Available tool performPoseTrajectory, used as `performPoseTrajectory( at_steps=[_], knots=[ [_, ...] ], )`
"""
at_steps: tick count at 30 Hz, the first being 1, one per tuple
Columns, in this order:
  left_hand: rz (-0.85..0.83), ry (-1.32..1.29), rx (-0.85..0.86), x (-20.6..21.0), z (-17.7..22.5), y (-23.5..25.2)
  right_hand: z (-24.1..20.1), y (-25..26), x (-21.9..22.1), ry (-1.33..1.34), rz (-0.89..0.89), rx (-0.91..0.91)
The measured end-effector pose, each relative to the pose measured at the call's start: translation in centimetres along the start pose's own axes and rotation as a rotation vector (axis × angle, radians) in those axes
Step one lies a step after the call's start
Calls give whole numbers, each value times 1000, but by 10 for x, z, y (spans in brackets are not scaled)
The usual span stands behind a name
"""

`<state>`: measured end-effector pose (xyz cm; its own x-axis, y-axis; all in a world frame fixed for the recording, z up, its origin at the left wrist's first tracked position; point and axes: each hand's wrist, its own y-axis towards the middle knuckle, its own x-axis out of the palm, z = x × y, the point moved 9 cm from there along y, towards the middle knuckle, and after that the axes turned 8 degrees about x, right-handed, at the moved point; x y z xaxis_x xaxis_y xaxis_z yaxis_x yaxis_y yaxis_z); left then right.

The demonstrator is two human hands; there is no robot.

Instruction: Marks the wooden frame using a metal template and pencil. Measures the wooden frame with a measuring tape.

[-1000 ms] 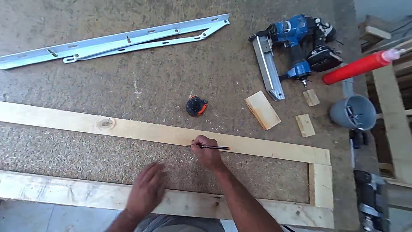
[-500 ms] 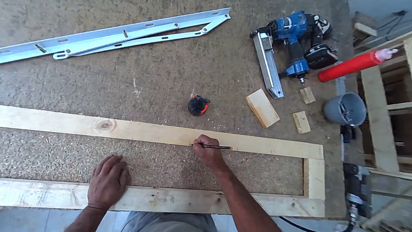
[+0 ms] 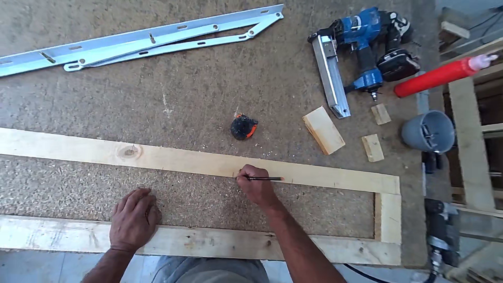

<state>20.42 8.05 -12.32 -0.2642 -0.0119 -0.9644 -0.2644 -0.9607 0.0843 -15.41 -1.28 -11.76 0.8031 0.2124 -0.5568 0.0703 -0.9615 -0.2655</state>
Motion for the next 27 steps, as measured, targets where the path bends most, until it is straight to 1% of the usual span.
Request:
performPoseTrajectory(
  at_steps=[2, 3, 4, 6, 8, 11, 13, 15, 17, 23, 27],
  knots=[
    [-6, -3, -5, 0, 0, -1, -2, 1, 4, -26, -116, 15],
    [-7, -8, -7, -1, 1, 0, -3, 2, 1, 27, -128, 22],
    [-12, -17, -12, -2, 2, 2, -7, 3, -5, 109, -101, 27],
    [-30, -45, -36, -4, 2, 5, -28, 7, -6, 239, 19, 37],
    [-63, -55, -60, -5, 2, 5, -61, 10, 20, 260, 53, 16],
    [-95, -57, -64, -7, 3, 9, -108, 20, 87, 184, -28, -80],
    [-81, -58, -53, -9, 4, 12, -127, 29, 121, 191, -37, -104],
    [-76, -63, -50, -10, 4, 13, -132, 36, 140, 192, -13, -98],
    [-83, -71, -49, -9, 4, 14, -129, 39, 147, 161, 11, -81],
    [-134, -83, -39, -10, 5, 18, -130, 40, 148, 84, 0, -53],
    [-145, -102, -26, -11, 6, 20, -128, 41, 146, 91, 64, -18]
  ],
)
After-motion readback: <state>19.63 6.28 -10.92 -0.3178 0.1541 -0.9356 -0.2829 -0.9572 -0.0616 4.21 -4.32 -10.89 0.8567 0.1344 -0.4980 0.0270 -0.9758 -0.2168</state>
